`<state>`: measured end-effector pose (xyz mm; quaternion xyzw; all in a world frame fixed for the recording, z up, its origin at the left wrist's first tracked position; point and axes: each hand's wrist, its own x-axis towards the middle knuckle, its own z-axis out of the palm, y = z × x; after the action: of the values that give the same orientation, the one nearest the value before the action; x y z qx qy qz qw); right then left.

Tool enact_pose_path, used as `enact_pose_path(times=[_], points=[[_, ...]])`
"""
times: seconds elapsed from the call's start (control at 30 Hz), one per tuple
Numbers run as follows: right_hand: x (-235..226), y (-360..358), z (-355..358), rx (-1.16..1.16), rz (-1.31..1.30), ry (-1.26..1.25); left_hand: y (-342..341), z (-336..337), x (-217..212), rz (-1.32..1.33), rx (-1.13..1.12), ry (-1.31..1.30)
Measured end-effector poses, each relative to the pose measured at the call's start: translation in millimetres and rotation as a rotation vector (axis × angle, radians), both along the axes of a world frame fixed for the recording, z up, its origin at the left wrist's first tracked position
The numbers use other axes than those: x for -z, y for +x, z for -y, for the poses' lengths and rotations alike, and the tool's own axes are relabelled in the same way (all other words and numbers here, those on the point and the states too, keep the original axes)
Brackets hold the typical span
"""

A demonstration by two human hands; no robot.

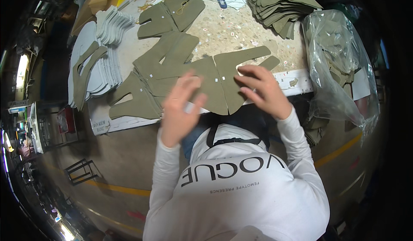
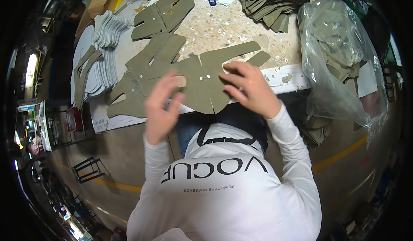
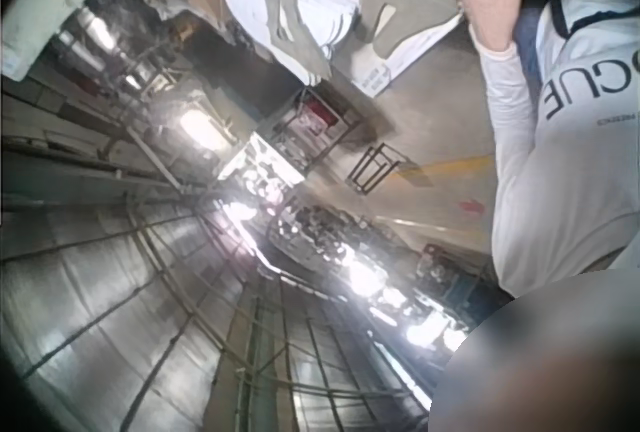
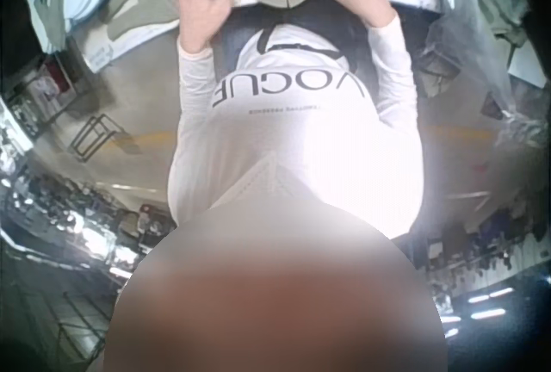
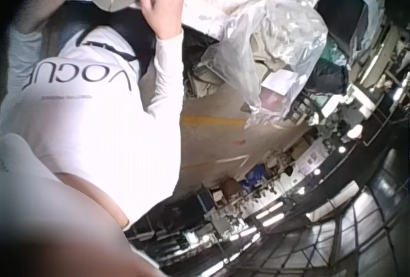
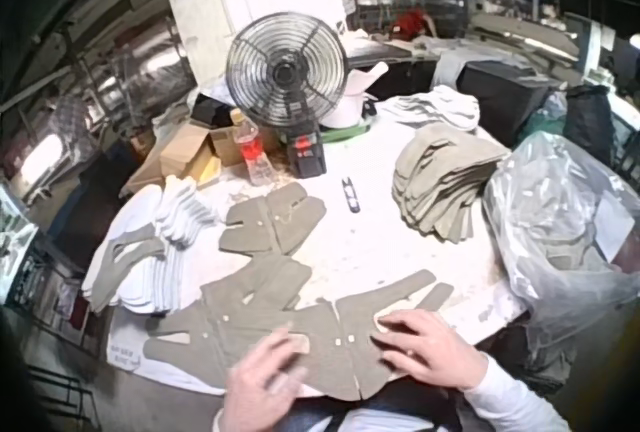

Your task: The person sorts olive-green fabric pieces on a worktable, aligning and stacking them into neat piles. They occasionally move stacks aside, retrieve more pieces from a plastic bag, and continue organizing the parts into separate piles.

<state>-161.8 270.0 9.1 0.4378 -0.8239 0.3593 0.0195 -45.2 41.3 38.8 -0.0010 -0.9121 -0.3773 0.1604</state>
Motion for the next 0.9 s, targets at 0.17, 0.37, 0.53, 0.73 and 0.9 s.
enact_pose_path(times=[0.17,0.37,0.53,0.73,0.9], points=[[-43,-54,3,0.059,-0.124,-0.140,-44,90,-43,-0.338,-0.290,-0.116],[-52,-159,114,0.099,-0.157,-0.290,-168,180,-5,0.175,-0.498,-0.329],[-7,-202,187,0.077,-0.048,-0.027,-180,205,69,0.057,-0.587,-0.421],[28,-203,215,0.139,-0.065,-0.044,-175,201,64,-0.012,-0.568,-0.367],[9,-237,186,0.333,-0.070,-0.370,-174,196,58,0.061,-0.577,-0.289]])
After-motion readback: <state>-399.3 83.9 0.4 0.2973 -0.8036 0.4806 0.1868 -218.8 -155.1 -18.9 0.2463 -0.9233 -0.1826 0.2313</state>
